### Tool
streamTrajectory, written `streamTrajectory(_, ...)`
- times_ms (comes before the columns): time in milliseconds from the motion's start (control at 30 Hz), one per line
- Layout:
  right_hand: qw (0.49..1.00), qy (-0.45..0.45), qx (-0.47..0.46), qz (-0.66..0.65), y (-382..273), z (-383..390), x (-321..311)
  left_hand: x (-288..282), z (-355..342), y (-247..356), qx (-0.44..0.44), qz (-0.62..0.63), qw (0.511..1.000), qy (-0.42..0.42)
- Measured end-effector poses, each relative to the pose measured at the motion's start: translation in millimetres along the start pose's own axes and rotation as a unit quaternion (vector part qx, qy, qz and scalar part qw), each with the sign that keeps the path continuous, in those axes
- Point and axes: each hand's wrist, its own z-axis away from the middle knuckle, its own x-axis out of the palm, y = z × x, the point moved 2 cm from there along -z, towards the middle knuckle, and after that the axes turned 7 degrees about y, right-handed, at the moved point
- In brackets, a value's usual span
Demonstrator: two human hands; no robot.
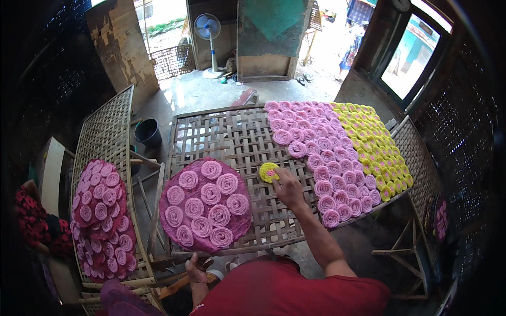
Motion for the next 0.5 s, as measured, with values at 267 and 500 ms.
streamTrajectory(267, 0.988, 0.040, 0.008, 0.150, 30.7, -30.1, 60.1, -5.4, 3.6, -20.1, 0.045, -0.045, 0.998, 0.030)
streamTrajectory(500, 0.983, 0.049, 0.100, -0.146, 20.4, -15.9, 37.5, -12.3, 0.3, -29.4, -0.045, -0.147, 0.987, 0.054)
